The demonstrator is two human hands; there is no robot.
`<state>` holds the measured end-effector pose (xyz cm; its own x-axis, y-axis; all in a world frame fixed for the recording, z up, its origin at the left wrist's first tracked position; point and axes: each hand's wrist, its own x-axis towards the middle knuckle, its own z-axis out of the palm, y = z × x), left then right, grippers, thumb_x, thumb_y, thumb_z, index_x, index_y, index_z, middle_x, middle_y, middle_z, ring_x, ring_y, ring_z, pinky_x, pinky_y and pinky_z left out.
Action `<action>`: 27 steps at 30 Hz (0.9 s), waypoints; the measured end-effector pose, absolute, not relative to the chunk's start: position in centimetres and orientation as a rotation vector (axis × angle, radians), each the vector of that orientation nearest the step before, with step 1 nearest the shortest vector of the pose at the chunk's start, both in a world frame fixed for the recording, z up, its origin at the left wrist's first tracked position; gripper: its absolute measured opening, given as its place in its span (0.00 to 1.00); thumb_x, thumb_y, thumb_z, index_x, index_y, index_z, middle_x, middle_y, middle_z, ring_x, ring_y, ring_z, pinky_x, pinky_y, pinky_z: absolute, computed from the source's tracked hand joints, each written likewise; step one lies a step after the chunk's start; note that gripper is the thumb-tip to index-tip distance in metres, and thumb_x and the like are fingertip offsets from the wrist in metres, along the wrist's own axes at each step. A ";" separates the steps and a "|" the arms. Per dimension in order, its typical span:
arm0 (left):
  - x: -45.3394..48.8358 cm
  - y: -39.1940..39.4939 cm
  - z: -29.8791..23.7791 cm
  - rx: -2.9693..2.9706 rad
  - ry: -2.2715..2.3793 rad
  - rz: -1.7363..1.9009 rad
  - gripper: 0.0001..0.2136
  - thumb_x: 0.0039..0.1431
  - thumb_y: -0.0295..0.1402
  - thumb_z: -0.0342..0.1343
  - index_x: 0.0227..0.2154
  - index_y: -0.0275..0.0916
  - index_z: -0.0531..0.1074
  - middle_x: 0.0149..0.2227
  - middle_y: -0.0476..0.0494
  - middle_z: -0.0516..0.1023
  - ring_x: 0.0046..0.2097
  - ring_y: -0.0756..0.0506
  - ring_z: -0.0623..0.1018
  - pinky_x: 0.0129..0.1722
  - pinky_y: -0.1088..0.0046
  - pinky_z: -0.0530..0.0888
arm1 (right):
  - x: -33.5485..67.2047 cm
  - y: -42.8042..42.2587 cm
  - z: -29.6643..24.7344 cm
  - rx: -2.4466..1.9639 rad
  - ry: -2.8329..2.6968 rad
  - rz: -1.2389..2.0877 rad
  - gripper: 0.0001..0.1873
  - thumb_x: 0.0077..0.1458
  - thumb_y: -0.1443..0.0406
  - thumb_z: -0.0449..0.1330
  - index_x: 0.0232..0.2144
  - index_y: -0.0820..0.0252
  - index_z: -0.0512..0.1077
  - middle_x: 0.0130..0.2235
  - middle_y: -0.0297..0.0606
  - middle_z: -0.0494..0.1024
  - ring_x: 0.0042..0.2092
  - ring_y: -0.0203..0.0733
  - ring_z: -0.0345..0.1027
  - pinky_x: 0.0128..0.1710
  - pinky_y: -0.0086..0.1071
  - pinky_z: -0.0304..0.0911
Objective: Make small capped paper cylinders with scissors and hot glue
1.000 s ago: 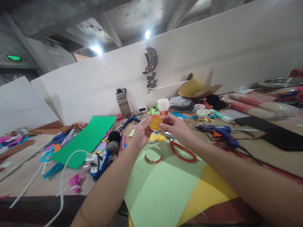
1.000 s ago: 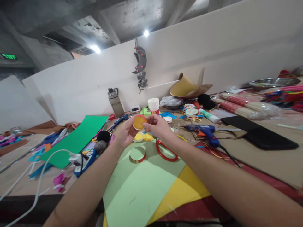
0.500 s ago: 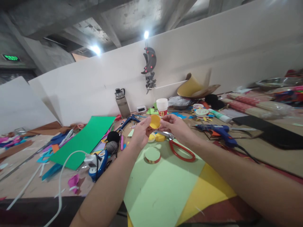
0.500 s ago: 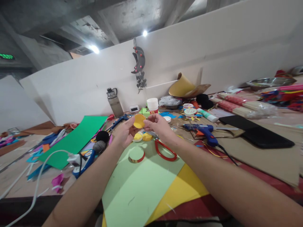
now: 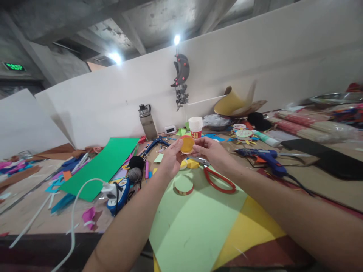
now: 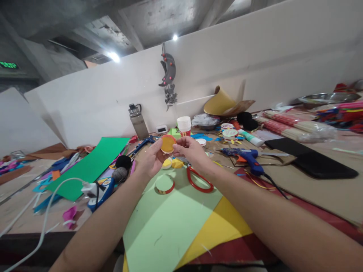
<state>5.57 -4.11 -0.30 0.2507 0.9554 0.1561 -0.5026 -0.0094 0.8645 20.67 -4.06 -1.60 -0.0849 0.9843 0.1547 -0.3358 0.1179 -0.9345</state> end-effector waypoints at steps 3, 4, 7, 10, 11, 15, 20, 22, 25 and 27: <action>5.6 -4.2 -0.2 1.012 0.574 1.279 0.16 0.52 0.41 0.64 0.40 0.36 0.77 0.39 0.41 0.81 0.41 0.44 0.80 0.41 0.70 0.75 | 20.7 -4.3 -1.5 -0.852 -1.136 1.259 0.15 0.43 0.63 0.70 0.32 0.57 0.69 0.32 0.31 0.75 0.32 0.35 0.72 0.35 0.33 0.73; 5.6 -4.2 -0.2 1.013 0.575 1.285 0.15 0.52 0.40 0.64 0.40 0.36 0.76 0.39 0.41 0.81 0.41 0.44 0.80 0.41 0.70 0.75 | 20.7 -4.4 -1.4 -0.874 -1.158 1.222 0.14 0.44 0.63 0.70 0.32 0.57 0.69 0.32 0.32 0.75 0.32 0.35 0.72 0.35 0.33 0.72; 5.6 -4.3 0.0 1.010 0.578 1.286 0.15 0.51 0.40 0.65 0.38 0.36 0.76 0.39 0.41 0.81 0.40 0.45 0.80 0.40 0.70 0.75 | 20.7 -4.8 -1.0 -0.918 -1.211 1.124 0.13 0.45 0.64 0.68 0.33 0.57 0.69 0.33 0.33 0.74 0.33 0.36 0.71 0.34 0.34 0.71; 5.6 -4.2 0.0 1.001 0.568 1.274 0.15 0.51 0.40 0.65 0.38 0.36 0.76 0.38 0.41 0.81 0.38 0.46 0.79 0.39 0.71 0.75 | 20.7 -5.0 -0.9 -0.900 -1.236 1.091 0.13 0.45 0.64 0.67 0.33 0.56 0.68 0.33 0.32 0.74 0.32 0.37 0.70 0.35 0.36 0.71; 5.6 -4.2 0.0 0.996 0.566 1.271 0.15 0.51 0.40 0.65 0.38 0.36 0.76 0.38 0.41 0.81 0.38 0.46 0.79 0.38 0.71 0.75 | 20.6 -5.0 -0.9 -0.886 -1.246 1.086 0.13 0.45 0.63 0.67 0.33 0.56 0.68 0.32 0.32 0.74 0.32 0.37 0.70 0.35 0.36 0.70; 5.6 -4.2 0.0 0.973 0.578 1.265 0.14 0.53 0.40 0.64 0.38 0.35 0.76 0.37 0.40 0.81 0.37 0.46 0.79 0.37 0.71 0.75 | 20.6 -4.9 -1.2 -0.844 -1.265 1.075 0.14 0.43 0.63 0.67 0.33 0.56 0.67 0.31 0.31 0.74 0.32 0.37 0.70 0.37 0.38 0.70; 5.9 -4.5 0.2 0.951 0.615 1.301 0.11 0.55 0.37 0.63 0.37 0.35 0.76 0.37 0.41 0.81 0.37 0.47 0.80 0.40 0.70 0.76 | 20.7 -4.6 -1.3 -0.851 -1.190 1.110 0.16 0.45 0.59 0.68 0.34 0.55 0.67 0.32 0.31 0.74 0.33 0.37 0.71 0.39 0.38 0.71; 5.9 -4.5 0.2 0.933 0.643 1.307 0.11 0.55 0.37 0.63 0.37 0.35 0.76 0.36 0.41 0.81 0.38 0.46 0.80 0.42 0.69 0.77 | 20.7 -4.6 -1.3 -0.877 -1.152 1.130 0.17 0.45 0.58 0.68 0.33 0.55 0.67 0.32 0.31 0.74 0.33 0.37 0.71 0.37 0.37 0.71; 6.0 -4.4 0.1 0.926 0.672 1.314 0.11 0.54 0.37 0.64 0.37 0.35 0.76 0.37 0.40 0.81 0.39 0.45 0.80 0.43 0.67 0.77 | 20.8 -4.5 -1.3 -0.908 -1.126 1.129 0.17 0.45 0.57 0.68 0.33 0.56 0.67 0.31 0.31 0.74 0.31 0.36 0.70 0.34 0.34 0.71; 6.0 -4.4 0.0 0.938 0.677 1.312 0.12 0.53 0.37 0.64 0.37 0.35 0.76 0.37 0.41 0.81 0.40 0.45 0.80 0.44 0.67 0.77 | 20.8 -4.5 -1.3 -0.914 -1.131 1.124 0.16 0.46 0.57 0.68 0.33 0.56 0.67 0.31 0.31 0.73 0.31 0.35 0.70 0.33 0.32 0.71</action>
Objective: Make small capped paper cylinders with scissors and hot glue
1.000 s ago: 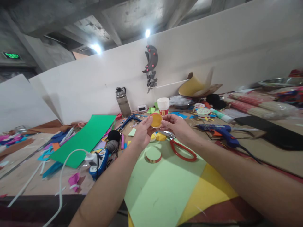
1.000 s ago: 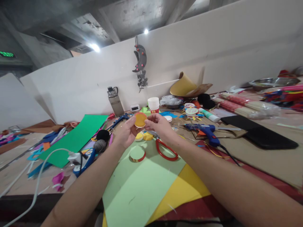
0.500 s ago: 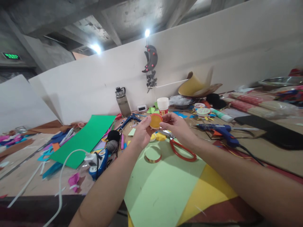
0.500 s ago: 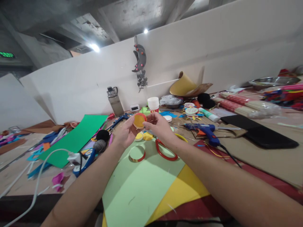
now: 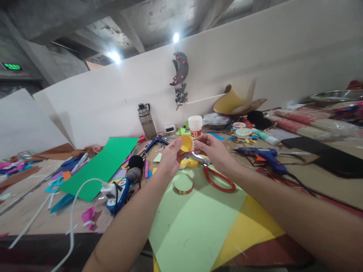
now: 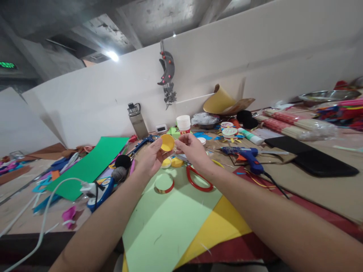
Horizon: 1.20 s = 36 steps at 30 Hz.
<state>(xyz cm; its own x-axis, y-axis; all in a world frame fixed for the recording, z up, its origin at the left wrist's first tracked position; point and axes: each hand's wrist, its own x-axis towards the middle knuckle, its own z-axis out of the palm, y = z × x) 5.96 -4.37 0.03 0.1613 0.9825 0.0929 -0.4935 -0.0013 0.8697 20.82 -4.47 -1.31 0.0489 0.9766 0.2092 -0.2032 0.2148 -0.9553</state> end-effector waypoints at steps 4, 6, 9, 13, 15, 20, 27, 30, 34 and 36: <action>5.9 -4.3 -0.1 0.969 0.656 1.294 0.14 0.51 0.38 0.66 0.37 0.36 0.76 0.37 0.42 0.81 0.40 0.45 0.80 0.44 0.67 0.77 | 20.8 -4.4 -1.4 -0.914 -1.135 1.121 0.16 0.46 0.57 0.67 0.32 0.56 0.67 0.30 0.30 0.73 0.31 0.35 0.69 0.33 0.32 0.71; 5.9 -4.2 -0.2 0.977 0.644 1.279 0.16 0.50 0.39 0.67 0.38 0.35 0.76 0.36 0.43 0.81 0.39 0.46 0.80 0.44 0.68 0.77 | 20.8 -4.5 -1.4 -0.908 -1.139 1.122 0.16 0.45 0.58 0.68 0.32 0.56 0.67 0.30 0.30 0.73 0.31 0.35 0.69 0.33 0.33 0.71; 5.8 -4.3 -0.2 0.992 0.639 1.255 0.17 0.50 0.41 0.66 0.40 0.36 0.76 0.36 0.43 0.81 0.38 0.47 0.79 0.42 0.69 0.76 | 20.8 -4.7 -1.2 -0.885 -1.182 1.113 0.16 0.44 0.59 0.69 0.33 0.56 0.67 0.30 0.31 0.73 0.32 0.37 0.70 0.35 0.35 0.71; 5.8 -4.5 0.1 0.977 0.653 1.259 0.16 0.49 0.41 0.66 0.38 0.36 0.76 0.35 0.44 0.80 0.34 0.48 0.78 0.38 0.71 0.75 | 20.6 -5.1 -1.0 -0.865 -1.238 1.078 0.14 0.45 0.60 0.68 0.33 0.55 0.68 0.30 0.31 0.73 0.32 0.37 0.69 0.36 0.37 0.71; 5.9 -4.6 0.2 0.978 0.663 1.279 0.15 0.47 0.38 0.68 0.36 0.37 0.75 0.34 0.46 0.79 0.33 0.50 0.76 0.36 0.72 0.74 | 20.5 -5.2 -1.0 -0.859 -1.272 1.050 0.14 0.45 0.61 0.67 0.33 0.55 0.67 0.30 0.30 0.73 0.32 0.38 0.69 0.35 0.36 0.70; 6.0 -4.5 -0.1 1.013 0.676 1.340 0.15 0.37 0.28 0.70 0.31 0.37 0.73 0.29 0.52 0.76 0.30 0.52 0.75 0.35 0.75 0.72 | 20.3 -5.5 -1.2 -0.824 -1.388 1.014 0.14 0.48 0.59 0.66 0.34 0.55 0.68 0.31 0.31 0.73 0.32 0.38 0.69 0.34 0.35 0.68; 6.0 -4.5 -0.2 1.006 0.694 1.375 0.16 0.36 0.28 0.70 0.29 0.37 0.71 0.26 0.54 0.74 0.26 0.54 0.72 0.28 0.78 0.70 | 20.2 -6.3 -1.0 -0.805 -1.474 0.948 0.11 0.49 0.61 0.65 0.35 0.55 0.68 0.33 0.32 0.73 0.34 0.39 0.68 0.34 0.35 0.66; 6.0 -4.4 -0.2 0.995 0.705 1.382 0.17 0.35 0.29 0.71 0.28 0.37 0.71 0.25 0.54 0.74 0.26 0.54 0.71 0.27 0.78 0.69 | 20.1 -6.5 -0.9 -0.781 -1.473 0.936 0.12 0.49 0.60 0.65 0.34 0.55 0.68 0.33 0.32 0.73 0.34 0.39 0.67 0.36 0.35 0.66; 6.0 -4.4 -0.4 0.992 0.724 1.398 0.16 0.36 0.30 0.71 0.29 0.37 0.71 0.26 0.54 0.74 0.26 0.54 0.72 0.26 0.79 0.70 | 20.1 -6.6 -0.7 -0.808 -1.482 0.905 0.13 0.49 0.59 0.65 0.34 0.55 0.68 0.33 0.33 0.72 0.35 0.39 0.67 0.36 0.35 0.66; 5.9 -4.5 -0.3 1.004 0.726 1.390 0.16 0.37 0.31 0.71 0.30 0.38 0.71 0.27 0.54 0.74 0.26 0.54 0.72 0.27 0.79 0.70 | 20.1 -6.6 -0.7 -0.824 -1.475 0.904 0.13 0.49 0.60 0.65 0.35 0.55 0.68 0.33 0.33 0.72 0.35 0.39 0.67 0.35 0.35 0.66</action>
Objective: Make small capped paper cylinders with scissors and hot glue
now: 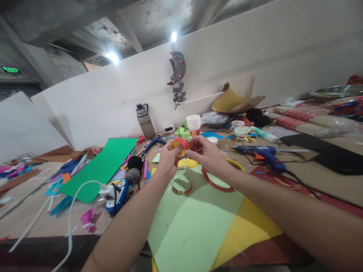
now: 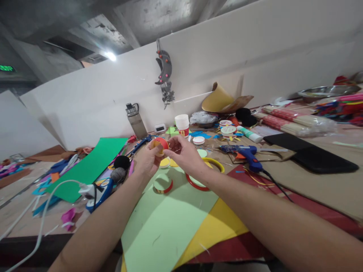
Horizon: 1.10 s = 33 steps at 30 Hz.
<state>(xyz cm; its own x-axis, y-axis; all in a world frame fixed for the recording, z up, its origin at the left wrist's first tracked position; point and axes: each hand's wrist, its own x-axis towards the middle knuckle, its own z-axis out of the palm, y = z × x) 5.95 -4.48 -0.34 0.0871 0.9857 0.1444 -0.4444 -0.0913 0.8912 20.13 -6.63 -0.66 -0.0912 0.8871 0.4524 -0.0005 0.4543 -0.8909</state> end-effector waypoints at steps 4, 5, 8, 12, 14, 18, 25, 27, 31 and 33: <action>6.0 -4.9 0.0 1.045 0.726 1.354 0.15 0.42 0.34 0.69 0.34 0.38 0.73 0.30 0.52 0.76 0.28 0.53 0.74 0.28 0.77 0.70 | 20.2 -6.3 -0.7 -0.822 -1.388 0.999 0.14 0.49 0.60 0.65 0.36 0.55 0.67 0.32 0.31 0.72 0.33 0.38 0.67 0.35 0.35 0.69; 6.0 -5.0 0.1 1.062 0.722 1.345 0.15 0.43 0.34 0.68 0.35 0.38 0.74 0.31 0.51 0.76 0.29 0.53 0.74 0.29 0.77 0.70 | 20.2 -6.1 -0.8 -0.821 -1.353 1.032 0.14 0.48 0.59 0.65 0.36 0.55 0.66 0.32 0.31 0.71 0.34 0.38 0.68 0.35 0.35 0.69; 6.1 -5.3 0.4 1.103 0.704 1.332 0.16 0.44 0.35 0.67 0.37 0.38 0.74 0.33 0.49 0.77 0.29 0.52 0.74 0.30 0.75 0.71 | 20.3 -5.7 -0.9 -0.837 -1.248 1.106 0.15 0.47 0.59 0.66 0.35 0.55 0.66 0.32 0.31 0.71 0.34 0.38 0.69 0.35 0.36 0.71; 6.1 -5.5 0.6 1.114 0.698 1.343 0.14 0.45 0.34 0.66 0.36 0.38 0.75 0.34 0.48 0.77 0.30 0.52 0.74 0.29 0.76 0.70 | 20.4 -5.4 -0.9 -0.819 -1.152 1.188 0.16 0.45 0.59 0.67 0.34 0.55 0.66 0.34 0.31 0.71 0.32 0.35 0.68 0.35 0.34 0.71; 6.1 -5.5 0.6 1.115 0.688 1.332 0.14 0.46 0.35 0.66 0.37 0.38 0.75 0.34 0.48 0.77 0.30 0.52 0.74 0.29 0.76 0.70 | 20.5 -5.3 -1.0 -0.801 -1.128 1.218 0.16 0.45 0.59 0.67 0.33 0.55 0.66 0.35 0.31 0.71 0.32 0.34 0.68 0.35 0.33 0.71; 6.1 -5.6 0.7 1.093 0.669 1.292 0.15 0.48 0.39 0.65 0.38 0.37 0.75 0.35 0.45 0.78 0.32 0.49 0.76 0.30 0.75 0.71 | 20.5 -5.2 -0.9 -0.812 -1.102 1.231 0.15 0.44 0.59 0.67 0.31 0.55 0.66 0.32 0.30 0.71 0.31 0.34 0.68 0.35 0.33 0.70; 6.4 -5.6 0.6 1.107 0.642 1.294 0.13 0.51 0.39 0.64 0.37 0.38 0.75 0.38 0.43 0.78 0.35 0.49 0.75 0.32 0.75 0.72 | 20.6 -5.4 -0.9 -0.873 -1.132 1.124 0.14 0.45 0.60 0.65 0.33 0.55 0.67 0.31 0.28 0.71 0.30 0.33 0.68 0.32 0.31 0.68; 6.4 -5.6 0.5 1.108 0.619 1.288 0.12 0.51 0.39 0.64 0.37 0.39 0.76 0.39 0.43 0.77 0.35 0.50 0.74 0.31 0.76 0.71 | 20.7 -5.5 -0.8 -0.847 -1.146 1.117 0.13 0.44 0.61 0.66 0.32 0.55 0.68 0.31 0.28 0.71 0.30 0.33 0.67 0.32 0.31 0.68; 6.3 -5.6 0.4 1.107 0.589 1.273 0.13 0.52 0.39 0.64 0.38 0.39 0.76 0.40 0.43 0.77 0.35 0.50 0.74 0.29 0.76 0.69 | 20.7 -5.7 -0.7 -0.801 -1.152 1.121 0.11 0.43 0.63 0.66 0.30 0.56 0.68 0.30 0.28 0.71 0.30 0.33 0.66 0.33 0.31 0.68; 6.3 -5.6 0.5 1.102 0.587 1.270 0.14 0.51 0.39 0.64 0.39 0.38 0.76 0.39 0.43 0.77 0.35 0.50 0.74 0.29 0.76 0.69 | 20.7 -5.7 -0.6 -0.798 -1.158 1.114 0.11 0.43 0.63 0.66 0.30 0.56 0.68 0.31 0.29 0.71 0.30 0.33 0.66 0.33 0.31 0.68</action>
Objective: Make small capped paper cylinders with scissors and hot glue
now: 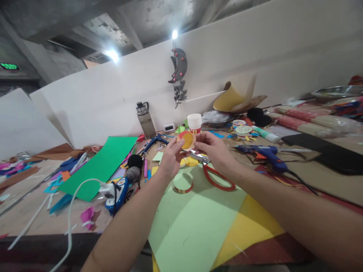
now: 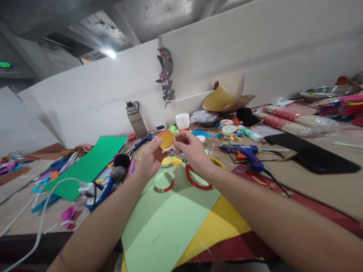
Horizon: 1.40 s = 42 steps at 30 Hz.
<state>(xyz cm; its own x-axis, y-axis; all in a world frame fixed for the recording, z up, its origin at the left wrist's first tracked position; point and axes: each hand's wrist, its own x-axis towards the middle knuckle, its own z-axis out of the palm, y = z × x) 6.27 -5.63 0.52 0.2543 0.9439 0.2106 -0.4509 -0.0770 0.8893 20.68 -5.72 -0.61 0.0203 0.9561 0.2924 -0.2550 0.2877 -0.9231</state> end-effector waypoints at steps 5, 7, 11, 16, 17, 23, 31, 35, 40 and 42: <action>6.2 -5.5 0.6 1.060 0.593 1.258 0.14 0.52 0.39 0.63 0.40 0.39 0.75 0.37 0.45 0.78 0.33 0.50 0.74 0.29 0.76 0.69 | 20.7 -5.8 -0.6 -0.821 -1.192 1.091 0.11 0.44 0.61 0.66 0.30 0.55 0.69 0.31 0.30 0.71 0.31 0.36 0.67 0.35 0.34 0.69; 6.2 -5.3 0.6 1.045 0.596 1.280 0.14 0.52 0.38 0.63 0.40 0.38 0.74 0.38 0.45 0.78 0.33 0.50 0.75 0.30 0.75 0.70 | 20.6 -5.7 -0.7 -0.827 -1.201 1.063 0.12 0.45 0.60 0.67 0.31 0.55 0.69 0.32 0.31 0.72 0.33 0.37 0.68 0.35 0.35 0.70; 6.1 -5.0 0.3 0.987 0.628 1.358 0.13 0.50 0.34 0.64 0.39 0.39 0.73 0.37 0.46 0.79 0.34 0.50 0.76 0.35 0.74 0.72 | 20.5 -5.6 -0.8 -0.844 -1.241 1.028 0.12 0.47 0.59 0.66 0.32 0.56 0.69 0.33 0.33 0.73 0.34 0.38 0.69 0.35 0.35 0.70; 6.1 -4.7 0.0 0.974 0.666 1.397 0.14 0.42 0.28 0.66 0.34 0.38 0.72 0.33 0.50 0.77 0.32 0.51 0.75 0.33 0.74 0.73 | 20.3 -5.7 -1.1 -0.774 -1.358 1.009 0.10 0.49 0.60 0.64 0.34 0.56 0.70 0.31 0.32 0.73 0.33 0.37 0.68 0.34 0.34 0.68; 6.1 -4.7 0.0 0.970 0.677 1.398 0.14 0.41 0.28 0.67 0.34 0.38 0.72 0.32 0.50 0.77 0.32 0.51 0.75 0.32 0.75 0.73 | 20.2 -5.8 -1.1 -0.761 -1.373 1.003 0.10 0.49 0.60 0.63 0.34 0.56 0.69 0.31 0.32 0.73 0.32 0.36 0.68 0.34 0.34 0.68; 6.2 -4.8 0.1 0.960 0.653 1.355 0.13 0.42 0.30 0.68 0.32 0.37 0.72 0.29 0.51 0.76 0.29 0.52 0.74 0.31 0.76 0.73 | 20.3 -6.5 -0.7 -0.759 -1.353 1.041 0.11 0.52 0.57 0.62 0.34 0.56 0.68 0.31 0.31 0.73 0.29 0.35 0.69 0.32 0.33 0.70; 5.9 -4.4 -0.5 1.015 0.663 1.285 0.14 0.43 0.28 0.67 0.35 0.38 0.73 0.30 0.51 0.75 0.30 0.52 0.74 0.30 0.76 0.73 | 20.4 -6.5 0.0 -0.854 -1.361 1.038 0.07 0.53 0.60 0.59 0.31 0.58 0.69 0.25 0.29 0.71 0.25 0.33 0.66 0.26 0.30 0.69; 5.9 -4.6 -0.2 1.029 0.682 1.268 0.14 0.42 0.28 0.67 0.34 0.38 0.73 0.31 0.51 0.75 0.30 0.52 0.74 0.31 0.75 0.74 | 20.5 -6.4 0.0 -0.864 -1.356 1.044 0.07 0.52 0.60 0.60 0.30 0.58 0.69 0.25 0.29 0.71 0.25 0.33 0.66 0.25 0.29 0.69; 5.8 -4.6 -0.2 1.055 0.678 1.254 0.14 0.43 0.29 0.67 0.34 0.38 0.73 0.31 0.51 0.75 0.31 0.52 0.74 0.31 0.75 0.73 | 20.5 -6.4 -0.1 -0.861 -1.351 1.055 0.06 0.52 0.61 0.59 0.30 0.58 0.69 0.25 0.30 0.70 0.24 0.33 0.65 0.25 0.29 0.69; 5.8 -4.6 -0.3 1.064 0.680 1.245 0.14 0.43 0.29 0.67 0.35 0.38 0.73 0.31 0.52 0.75 0.31 0.51 0.74 0.30 0.75 0.73 | 20.5 -6.4 -0.1 -0.865 -1.351 1.065 0.06 0.53 0.62 0.59 0.30 0.58 0.69 0.25 0.30 0.70 0.24 0.33 0.65 0.24 0.29 0.69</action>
<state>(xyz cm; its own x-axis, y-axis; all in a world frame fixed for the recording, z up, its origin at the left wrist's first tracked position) 5.78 -4.56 -0.33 0.2316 0.9640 0.1303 -0.4116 -0.0242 0.9111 20.50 -6.43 -0.14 -0.0750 0.9434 0.3230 -0.0939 0.3158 -0.9442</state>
